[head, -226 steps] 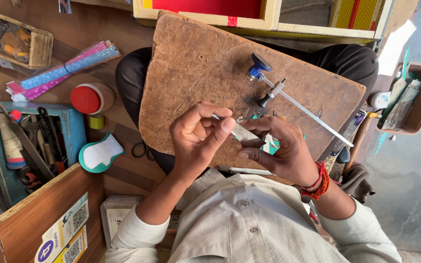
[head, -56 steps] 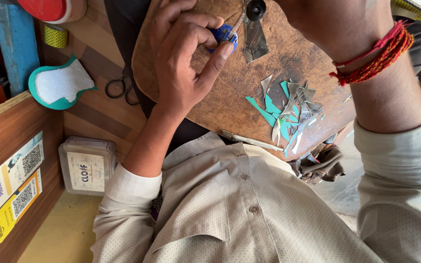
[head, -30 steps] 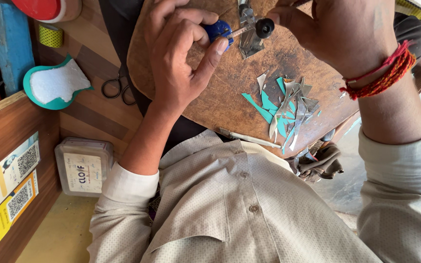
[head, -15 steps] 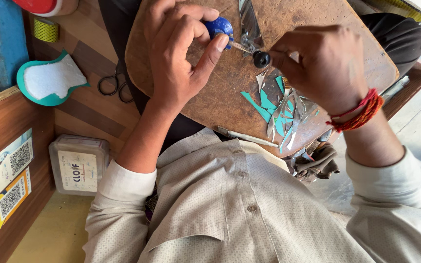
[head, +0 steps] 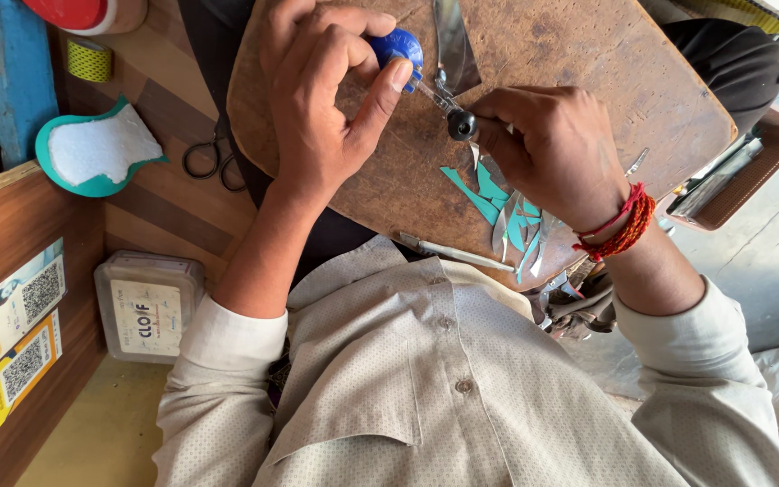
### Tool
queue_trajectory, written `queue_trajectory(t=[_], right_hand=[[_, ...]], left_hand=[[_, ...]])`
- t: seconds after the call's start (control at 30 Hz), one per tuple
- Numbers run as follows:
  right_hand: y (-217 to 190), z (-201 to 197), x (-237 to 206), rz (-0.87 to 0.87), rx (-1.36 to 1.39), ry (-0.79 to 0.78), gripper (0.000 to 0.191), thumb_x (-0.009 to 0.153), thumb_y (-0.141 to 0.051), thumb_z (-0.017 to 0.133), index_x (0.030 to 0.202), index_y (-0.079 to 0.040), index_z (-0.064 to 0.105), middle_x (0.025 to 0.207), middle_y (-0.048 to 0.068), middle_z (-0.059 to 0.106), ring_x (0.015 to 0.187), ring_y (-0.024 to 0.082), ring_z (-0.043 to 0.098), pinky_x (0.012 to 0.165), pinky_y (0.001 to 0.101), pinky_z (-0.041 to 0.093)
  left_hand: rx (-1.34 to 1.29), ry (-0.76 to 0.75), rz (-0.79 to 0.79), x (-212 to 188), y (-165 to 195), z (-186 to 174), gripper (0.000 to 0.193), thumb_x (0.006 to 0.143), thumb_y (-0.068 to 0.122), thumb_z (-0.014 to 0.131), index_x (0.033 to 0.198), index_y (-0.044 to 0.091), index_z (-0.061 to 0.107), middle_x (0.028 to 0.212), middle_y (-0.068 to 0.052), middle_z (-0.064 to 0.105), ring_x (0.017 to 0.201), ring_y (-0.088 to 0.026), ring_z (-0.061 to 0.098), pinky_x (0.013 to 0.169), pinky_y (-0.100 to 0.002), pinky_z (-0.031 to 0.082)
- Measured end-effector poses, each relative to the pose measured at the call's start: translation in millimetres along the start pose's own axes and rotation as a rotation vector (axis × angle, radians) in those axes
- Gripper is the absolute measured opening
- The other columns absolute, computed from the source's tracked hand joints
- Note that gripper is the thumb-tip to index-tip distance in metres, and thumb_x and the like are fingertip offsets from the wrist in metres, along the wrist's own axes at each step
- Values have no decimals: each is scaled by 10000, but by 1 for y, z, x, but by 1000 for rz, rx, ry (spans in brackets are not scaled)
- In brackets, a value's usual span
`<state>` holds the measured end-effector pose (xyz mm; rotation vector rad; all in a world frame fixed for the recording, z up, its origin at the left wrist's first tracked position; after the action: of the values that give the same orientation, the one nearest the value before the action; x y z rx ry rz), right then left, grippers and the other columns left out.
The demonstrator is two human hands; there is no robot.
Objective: The person is crafting decorative mirror pieces. They use a tool to scrape and shape small mirror fragments, then apply a blue adhesive to attach them to a larger piece. The person also handles a teal and white decorative item.
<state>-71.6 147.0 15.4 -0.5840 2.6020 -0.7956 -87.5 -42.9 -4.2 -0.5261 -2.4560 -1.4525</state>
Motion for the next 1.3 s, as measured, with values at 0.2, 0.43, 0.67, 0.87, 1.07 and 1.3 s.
queue_trajectory(t=[0.2,0.43,0.67,0.87,1.07,1.3], right_hand=[[-1,-6,-8,3,195,45,72,1015,-103,718,1039,-34,718,822,74,692,663,207,662,601,340,490],[31,-53,-60,65,-179,386,102,1002,-98,775,982,-11,727,807,78,680,612,163,588,534,326,422],[46,-58,-87,-26,-478,493,136,1035,-126,800,972,-46,710,880,53,684,761,197,634,640,315,453],[9,-64,-75,-62,-152,606,89,1004,-31,806,1022,-34,719,1073,102,698,919,251,676,776,343,526],[-13,-31,-10,14,63,408,221,875,7,811,1060,-9,690,1017,144,670,857,272,684,732,360,548],[19,-5,-5,232,1006,498,220,1030,32,730,1167,-15,565,1011,42,675,906,90,692,809,241,583]], left_hand=[[-94,14,-56,9,1,-3,249,1038,256,802,1015,75,633,1179,-15,723,1320,-277,509,1110,-402,420],[299,-298,272,24,23,28,417,1028,73,687,1439,141,658,1511,-129,472,1411,-342,415,1196,-526,354],[369,-507,405,34,19,61,167,1033,53,693,1185,110,653,1491,-124,461,1409,-314,424,1213,-537,364],[414,-594,409,42,28,61,175,1046,122,703,1160,43,597,1419,-143,481,1380,-334,453,1150,-536,390],[446,-409,437,44,45,49,200,1004,29,669,1152,77,544,1482,-118,465,1445,-335,411,1230,-524,372],[-201,39,-129,25,52,-2,287,1008,107,738,1224,87,549,1217,-89,609,1128,-208,616,994,-355,522]])
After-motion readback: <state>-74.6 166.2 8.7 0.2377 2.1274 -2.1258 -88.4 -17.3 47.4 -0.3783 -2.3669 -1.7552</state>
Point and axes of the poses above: each hand's wrist, its own x-axis towards the middle knuckle, its own z-axis out of the palm, y = z × x, the point moved 9 cm from there along x, towards the middle knuckle
